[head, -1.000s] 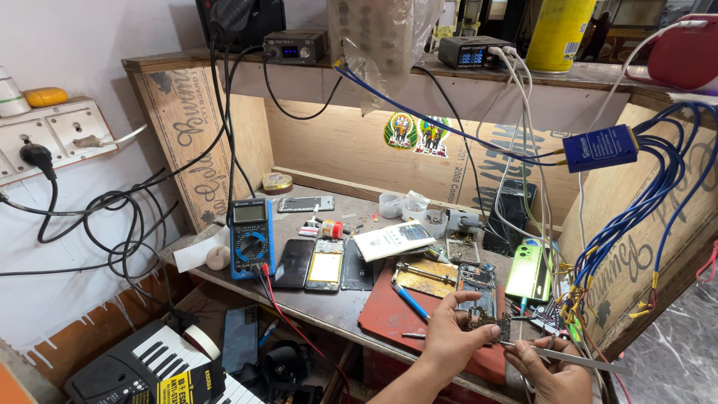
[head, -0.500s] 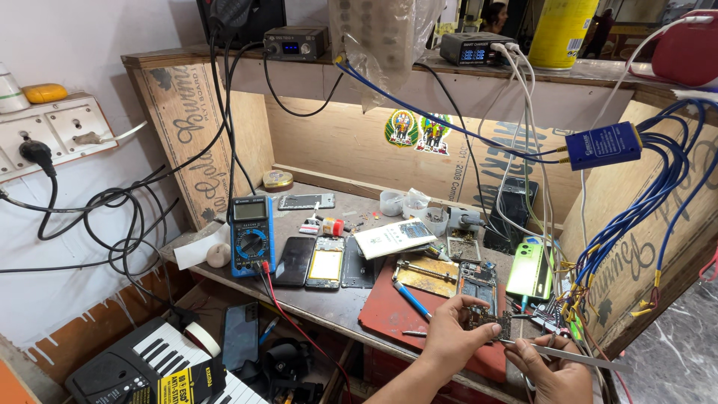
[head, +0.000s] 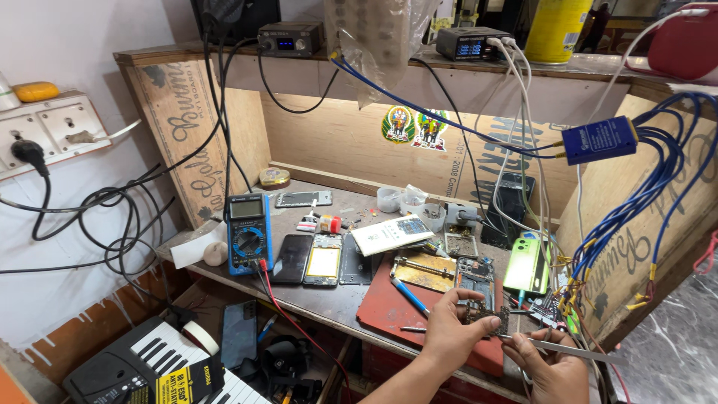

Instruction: The person sits at a repair workbench and uses tweezers to work on a disassembled phone motherboard, holding the board with one hand while picking and positioning small components with the other. They continue manipulating the board and small parts with the tweezers throughout the clip.

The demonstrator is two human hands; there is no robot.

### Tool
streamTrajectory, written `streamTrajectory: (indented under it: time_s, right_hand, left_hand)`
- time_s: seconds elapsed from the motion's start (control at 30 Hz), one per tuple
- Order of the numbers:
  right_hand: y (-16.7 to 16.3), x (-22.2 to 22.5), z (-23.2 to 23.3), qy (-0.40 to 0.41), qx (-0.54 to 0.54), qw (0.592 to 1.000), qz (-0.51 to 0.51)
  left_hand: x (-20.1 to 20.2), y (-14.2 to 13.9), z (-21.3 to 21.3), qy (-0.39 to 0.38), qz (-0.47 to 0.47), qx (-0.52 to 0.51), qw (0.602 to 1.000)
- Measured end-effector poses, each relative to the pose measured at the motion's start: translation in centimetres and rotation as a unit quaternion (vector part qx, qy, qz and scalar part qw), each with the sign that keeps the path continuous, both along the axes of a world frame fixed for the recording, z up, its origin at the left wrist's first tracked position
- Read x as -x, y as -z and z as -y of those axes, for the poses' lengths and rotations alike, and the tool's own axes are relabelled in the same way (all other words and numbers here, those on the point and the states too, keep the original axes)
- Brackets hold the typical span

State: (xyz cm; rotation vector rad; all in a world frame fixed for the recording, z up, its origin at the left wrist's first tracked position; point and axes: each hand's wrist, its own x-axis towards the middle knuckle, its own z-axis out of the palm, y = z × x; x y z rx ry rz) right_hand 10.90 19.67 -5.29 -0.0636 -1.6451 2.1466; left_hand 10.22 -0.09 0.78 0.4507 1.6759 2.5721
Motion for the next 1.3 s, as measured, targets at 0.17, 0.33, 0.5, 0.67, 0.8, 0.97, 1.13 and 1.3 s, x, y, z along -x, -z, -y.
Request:
streamTrajectory:
  time_s: [0.17,0.33,0.5,0.67,0.8,0.97,1.13,1.3]
  right_hand:
    - [-0.5,-0.7,0.4,-0.022,0.016,0.999,-0.029]
    - [-1.8,-1.9,1.0,-0.024,0.020,0.999,-0.021]
    - [-3.3,-2.8,2.0,-0.025,0.020,0.999,-0.018]
    - [-4.1,-3.5,2.2,-0.022,0.014,1.000,-0.014]
    - [-4.4,-3.9,2.2,-0.029,0.027,0.999,-0.012]
    - [-4.7,-4.2,2.1,-0.032,0.028,0.999,0.001]
    - [-4.7,-4.4,1.9,-0.030,0.029,0.999,-0.003]
    - [-3.7,-4.0,1.5,-0.035,0.026,0.999,-0.019]
  left_hand:
    - [0.2,0.2,-0.5,-0.011,-0.002,-0.009,1.000]
    - [0.1,0.3,-0.5,-0.011,-0.011,0.009,1.000]
    - [0.2,0.2,-0.6,-0.010,-0.015,0.003,1.000]
    - [0.4,0.3,-0.9,-0.003,-0.006,-0.001,1.000]
    - [0.2,0.1,-1.0,-0.003,0.003,0.020,1.000]
    - [-0.3,-0.5,-1.4,-0.011,0.005,0.037,0.999]
    - [-0.7,-0.7,-2.1,-0.033,0.002,0.034,0.999]
    - [-0.6,-0.4,-2.2,-0.036,-0.001,0.023,0.999]
